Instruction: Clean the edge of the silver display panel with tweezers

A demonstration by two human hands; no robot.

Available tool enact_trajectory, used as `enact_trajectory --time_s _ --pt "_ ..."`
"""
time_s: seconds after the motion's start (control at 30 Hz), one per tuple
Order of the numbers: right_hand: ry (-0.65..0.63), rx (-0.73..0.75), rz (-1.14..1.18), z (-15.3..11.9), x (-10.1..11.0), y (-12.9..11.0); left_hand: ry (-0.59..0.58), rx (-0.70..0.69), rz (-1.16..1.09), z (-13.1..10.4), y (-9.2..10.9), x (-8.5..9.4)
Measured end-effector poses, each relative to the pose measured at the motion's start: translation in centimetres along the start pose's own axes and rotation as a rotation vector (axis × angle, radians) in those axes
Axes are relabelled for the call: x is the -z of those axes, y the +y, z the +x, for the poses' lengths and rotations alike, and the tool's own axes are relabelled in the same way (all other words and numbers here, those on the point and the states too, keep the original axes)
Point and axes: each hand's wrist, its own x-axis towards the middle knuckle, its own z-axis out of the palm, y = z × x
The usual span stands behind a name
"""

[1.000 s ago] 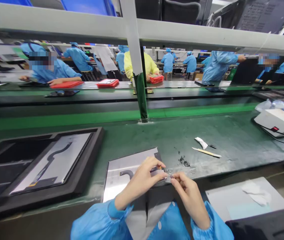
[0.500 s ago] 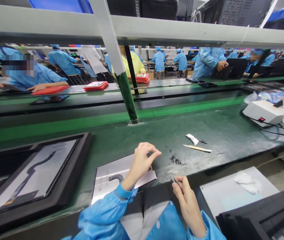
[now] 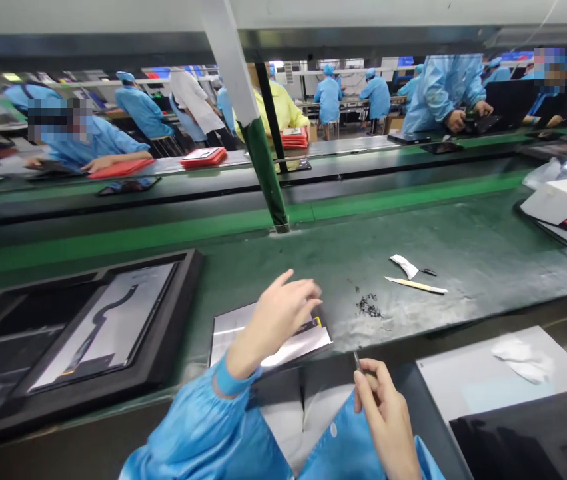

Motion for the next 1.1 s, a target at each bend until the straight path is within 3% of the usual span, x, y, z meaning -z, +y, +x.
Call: enact_trajectory --time_s 0.1,0.17,0.3,0.4,0.53,0.67,0.83,1.1 --pt "-0.082 0.064 -0.061 -0.4 -1.3 -0.2 0.135 0.058 0.123 -4.4 -1.8 1.6" --pt "-0.136 0.137 -0.141 -0.5 -2.2 -0.1 0.151 0.034 0.135 -7.8 -2.9 1.9" --pt "-0.112 0.324 -0.328 -0.7 -3.7 0.0 0.069 -0.100 0.133 -14.0 -4.6 0.7" --pt "-0.100 0.386 -0.400 -0.7 -4.2 -0.4 0.046 -0.174 0.223 -16.5 -5.4 -0.9" --pt "-0.082 0.389 -0.463 -0.7 -4.1 -1.0 0.191 -0.239 0.245 -16.8 -5.1 -2.6" --pt "-0.030 0.396 -0.493 -0.7 -3.6 -1.2 0.261 -0.255 0.239 -16.3 -3.5 -4.0" --pt "-0.039 0.429 -0.527 -0.5 -2.8 -1.0 0.274 -0.235 0.210 -16.4 -2.3 -5.0" --pt "-0.019 0.402 -0.516 -0.7 -2.5 -0.7 0.312 -0.200 0.156 -16.7 -2.7 -6.1"
